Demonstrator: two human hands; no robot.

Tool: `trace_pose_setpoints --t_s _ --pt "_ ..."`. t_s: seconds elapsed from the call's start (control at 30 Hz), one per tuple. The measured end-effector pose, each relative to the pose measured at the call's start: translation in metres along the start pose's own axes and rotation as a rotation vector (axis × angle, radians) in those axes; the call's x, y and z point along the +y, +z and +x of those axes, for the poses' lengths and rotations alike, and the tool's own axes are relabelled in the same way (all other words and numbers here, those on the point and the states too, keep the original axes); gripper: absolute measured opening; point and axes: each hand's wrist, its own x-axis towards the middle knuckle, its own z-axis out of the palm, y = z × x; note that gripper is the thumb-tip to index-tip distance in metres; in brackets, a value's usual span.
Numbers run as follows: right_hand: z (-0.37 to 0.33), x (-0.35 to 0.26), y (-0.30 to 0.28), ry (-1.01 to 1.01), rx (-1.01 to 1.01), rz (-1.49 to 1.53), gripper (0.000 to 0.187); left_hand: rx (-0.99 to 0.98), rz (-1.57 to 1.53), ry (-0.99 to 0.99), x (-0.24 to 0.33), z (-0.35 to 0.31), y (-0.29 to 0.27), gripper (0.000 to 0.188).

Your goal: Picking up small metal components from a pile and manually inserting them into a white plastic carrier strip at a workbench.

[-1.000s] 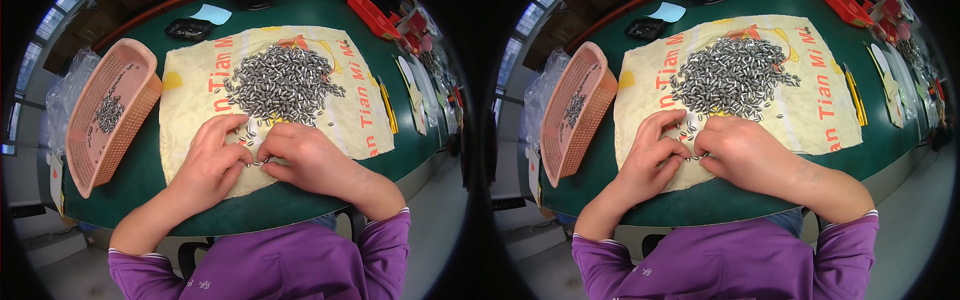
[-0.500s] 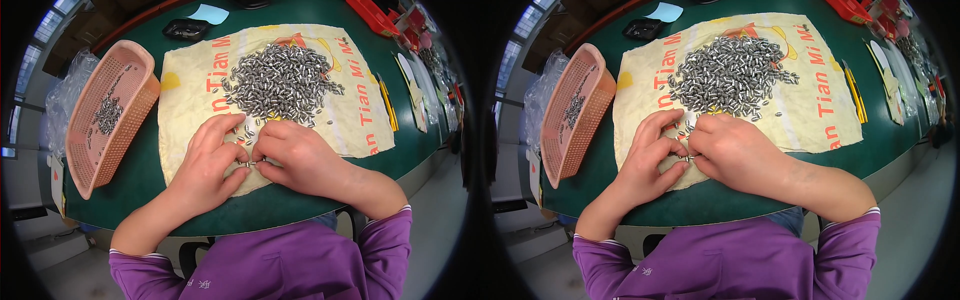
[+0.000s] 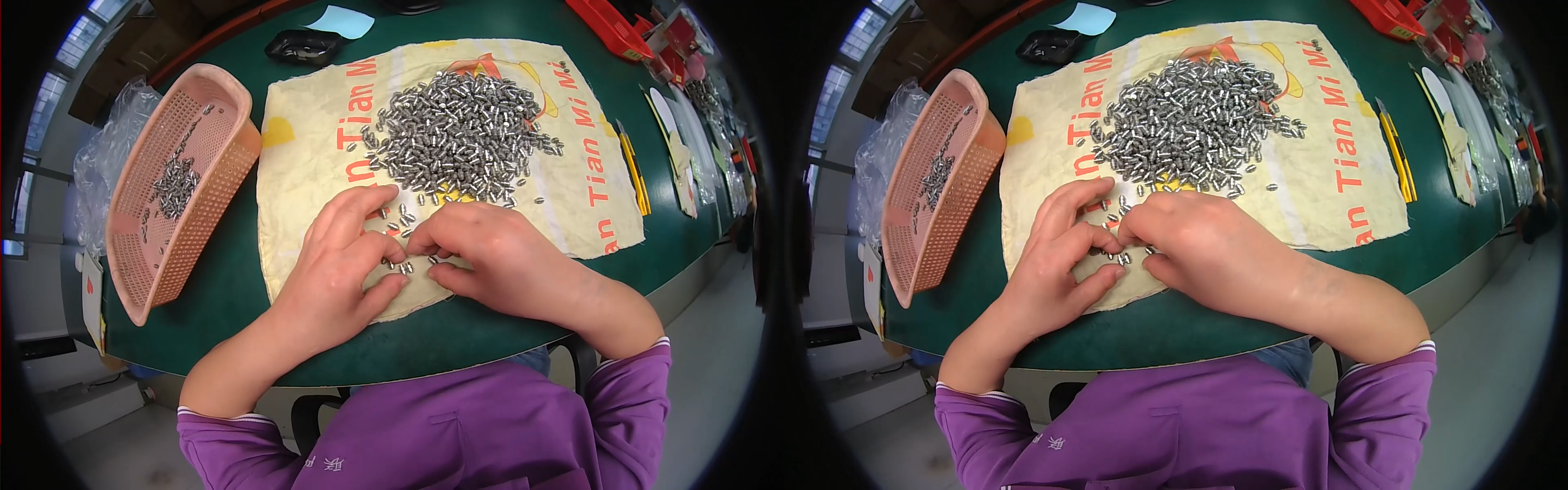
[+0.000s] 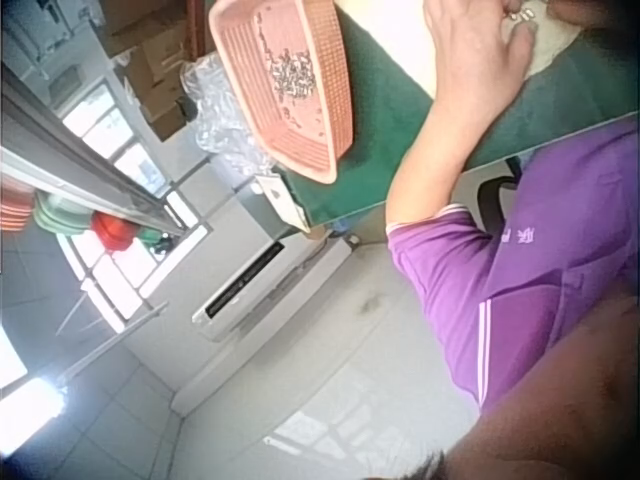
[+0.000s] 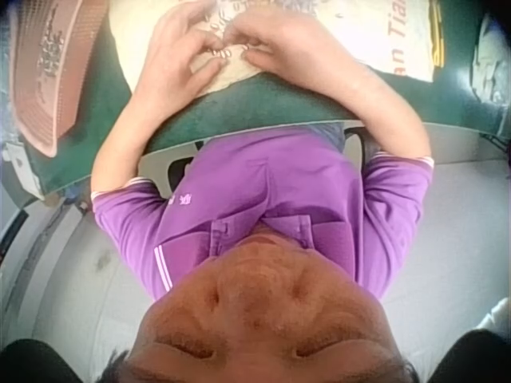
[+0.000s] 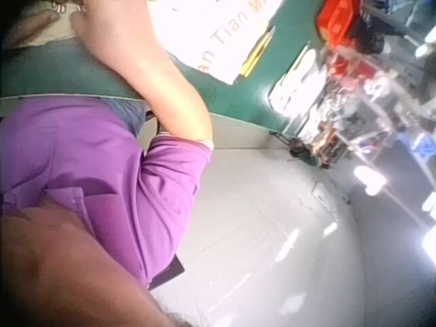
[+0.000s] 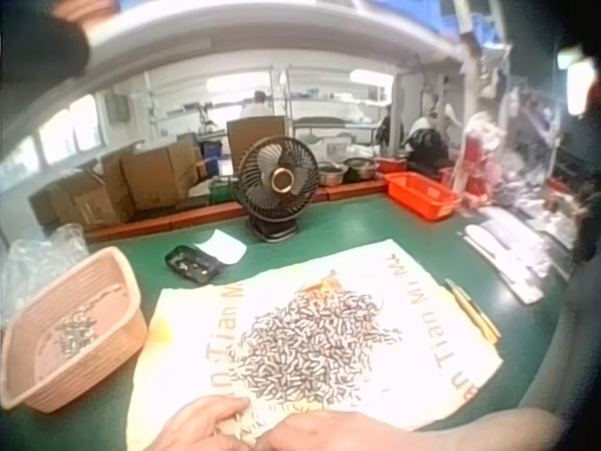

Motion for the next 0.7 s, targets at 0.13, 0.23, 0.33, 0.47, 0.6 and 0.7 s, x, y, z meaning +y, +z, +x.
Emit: trace_pose_setpoints --t_s 0.13,0.23,0.33,0.47,0.6,0.7 --pt "0.0 -0.003 -0.004 0.036 -0.011 -0.01 0.026 -0.017 0.037 -0.003 0.003 0.0 -0.005 0.035" --pt "-0.002 -0.003 -0.011 0.044 -0.031 -0.07 0.023 -0.03 0.057 -0.011 0.006 0.001 -0.009 0.035" --pt "-0.001 -0.002 -0.011 0.025 -0.045 -0.115 0.019 -0.025 0.099 -0.014 0.008 0.0 -0.014 0.032" --pt "0.001 0.0 -0.006 0.007 -0.017 -0.102 0.015 -0.043 0.132 0.002 0.006 0.001 -0.015 0.03" --pt "0.001 0.002 -0.004 0.008 -0.016 -0.124 0.013 -0.04 0.169 0.025 0.006 0.0 -0.016 0.029" --pt "0.001 0.003 -0.004 -0.01 0.002 -0.126 0.012 -0.04 0.136 0.004 0.006 0.0 -0.015 0.029"
